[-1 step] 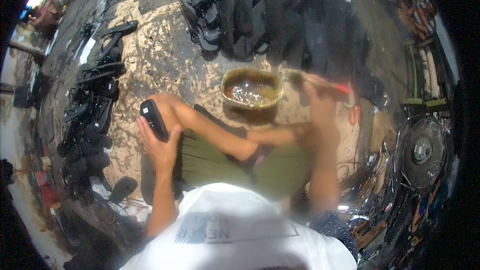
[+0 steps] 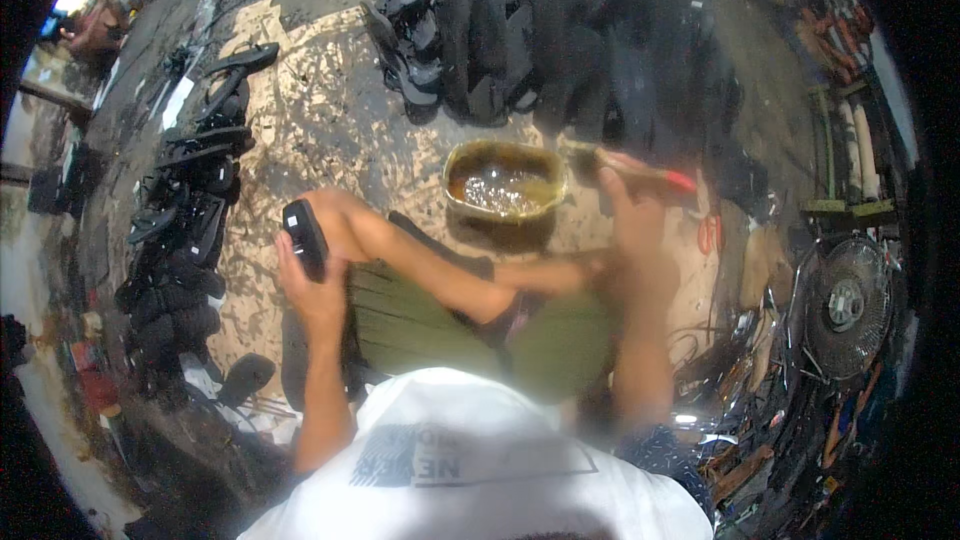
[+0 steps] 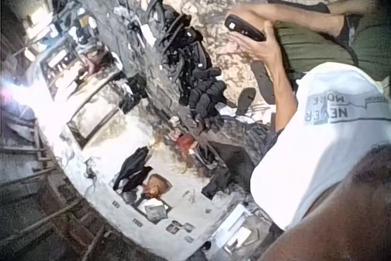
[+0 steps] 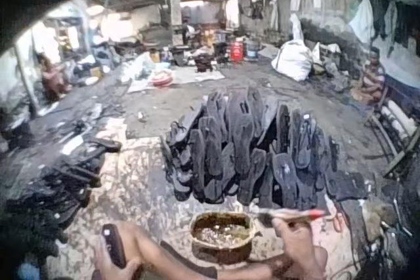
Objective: The person sits on the floor and repeatedly paints black sandals with a brush dipped in a small container of liquid. They handle each sandal one at a time, applying the liquid to the surface and then placing the sandal back on the floor.
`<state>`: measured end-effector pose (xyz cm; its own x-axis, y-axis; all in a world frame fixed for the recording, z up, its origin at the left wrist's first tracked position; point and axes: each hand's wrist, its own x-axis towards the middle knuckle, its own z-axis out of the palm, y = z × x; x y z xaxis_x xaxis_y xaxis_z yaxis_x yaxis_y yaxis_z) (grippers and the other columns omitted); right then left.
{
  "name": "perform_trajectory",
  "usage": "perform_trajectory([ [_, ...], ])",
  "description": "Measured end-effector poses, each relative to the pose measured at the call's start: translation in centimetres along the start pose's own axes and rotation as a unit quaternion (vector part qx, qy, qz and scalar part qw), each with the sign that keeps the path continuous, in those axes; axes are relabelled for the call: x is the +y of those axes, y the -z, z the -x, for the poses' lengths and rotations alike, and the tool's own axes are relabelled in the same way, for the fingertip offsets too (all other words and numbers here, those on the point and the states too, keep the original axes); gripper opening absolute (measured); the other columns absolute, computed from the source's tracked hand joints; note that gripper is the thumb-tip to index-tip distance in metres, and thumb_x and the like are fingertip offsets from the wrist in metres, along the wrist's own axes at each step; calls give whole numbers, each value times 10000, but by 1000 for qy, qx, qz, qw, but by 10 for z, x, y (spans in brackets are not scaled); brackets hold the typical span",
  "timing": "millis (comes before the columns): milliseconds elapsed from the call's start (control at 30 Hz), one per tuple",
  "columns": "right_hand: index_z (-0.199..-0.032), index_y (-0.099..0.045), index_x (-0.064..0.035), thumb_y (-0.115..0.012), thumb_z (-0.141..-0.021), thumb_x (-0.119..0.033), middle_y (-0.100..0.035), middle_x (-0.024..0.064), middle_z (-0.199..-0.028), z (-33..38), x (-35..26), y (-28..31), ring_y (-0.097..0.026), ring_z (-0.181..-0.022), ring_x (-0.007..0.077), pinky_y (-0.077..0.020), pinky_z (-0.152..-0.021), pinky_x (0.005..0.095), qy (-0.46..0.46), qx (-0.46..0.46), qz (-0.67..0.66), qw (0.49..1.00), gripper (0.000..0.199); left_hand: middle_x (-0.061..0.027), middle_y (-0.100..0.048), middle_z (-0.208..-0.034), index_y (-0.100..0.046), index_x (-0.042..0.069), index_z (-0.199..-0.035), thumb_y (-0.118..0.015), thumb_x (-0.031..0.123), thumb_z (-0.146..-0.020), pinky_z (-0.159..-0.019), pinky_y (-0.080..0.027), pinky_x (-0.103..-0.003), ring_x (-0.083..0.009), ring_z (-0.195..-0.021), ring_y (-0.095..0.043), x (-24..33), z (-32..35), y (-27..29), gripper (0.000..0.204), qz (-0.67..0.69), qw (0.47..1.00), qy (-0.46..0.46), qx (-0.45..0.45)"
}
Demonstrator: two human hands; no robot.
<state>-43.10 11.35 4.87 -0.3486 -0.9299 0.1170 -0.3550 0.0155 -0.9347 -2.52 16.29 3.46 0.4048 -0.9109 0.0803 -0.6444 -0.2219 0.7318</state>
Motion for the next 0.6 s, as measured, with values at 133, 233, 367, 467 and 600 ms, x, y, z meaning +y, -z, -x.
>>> perform_trajectory([
  [133, -1116, -645, 4, -685, -922, -215, -658, 63, -1096, -12, -11, -24, -581, -1023, 132, -443, -950, 298, -30, 123, -172, 977, 297, -74, -655, -1048, -564, 21, -1251, -648, 313, -940, -840, -509, -332, -196, -928, -624, 34, -26, 3, 435, 290, 951, 104, 12],
  [233, -1073, -653, -11, -677, -932, -229, -680, 50, -1025, -2, -64, -53, -614, -899, 111, -504, -823, 274, -45, 66, -324, 943, 261, -119, -642, -1073, -538, 48, -1240, -523, 554, -948, -797, -527, -330, -192, -879, -634, 56, -24, -13, 584, 478, 836, 238, -126],
  [367, -1106, -630, -20, -691, -915, -211, -642, 67, -1061, 27, -93, -107, -586, -1018, 156, -474, -888, 314, -35, -173, -242, 954, 276, -107, -561, -1286, -396, 45, -1381, -501, 580, -937, -981, -482, -372, -225, -1162, -561, 83, 5, -56, 704, 574, 762, 92, -286],
  [467, -1118, -613, -54, -718, -873, -113, -648, 105, -1061, 24, -80, -124, -632, -975, 204, -503, -843, 316, 170, -44, -148, 973, 273, -94, -514, -1362, -426, 88, -1390, -469, 592, -950, -1053, -425, -387, -238, -1237, -508, 103, 24, -73, 670, 608, 728, 119, -294],
  [600, -1097, -617, -55, -727, -844, -80, -659, 120, -1054, 22, -77, -117, -648, -946, 273, -515, -829, 371, 266, -35, -124, 955, 277, -111, -476, -1387, -380, 47, -1406, -453, 638, -932, -1083, -395, -404, -250, -1273, -475, 116, 19, -73, 761, 581, 756, 162, -255],
])
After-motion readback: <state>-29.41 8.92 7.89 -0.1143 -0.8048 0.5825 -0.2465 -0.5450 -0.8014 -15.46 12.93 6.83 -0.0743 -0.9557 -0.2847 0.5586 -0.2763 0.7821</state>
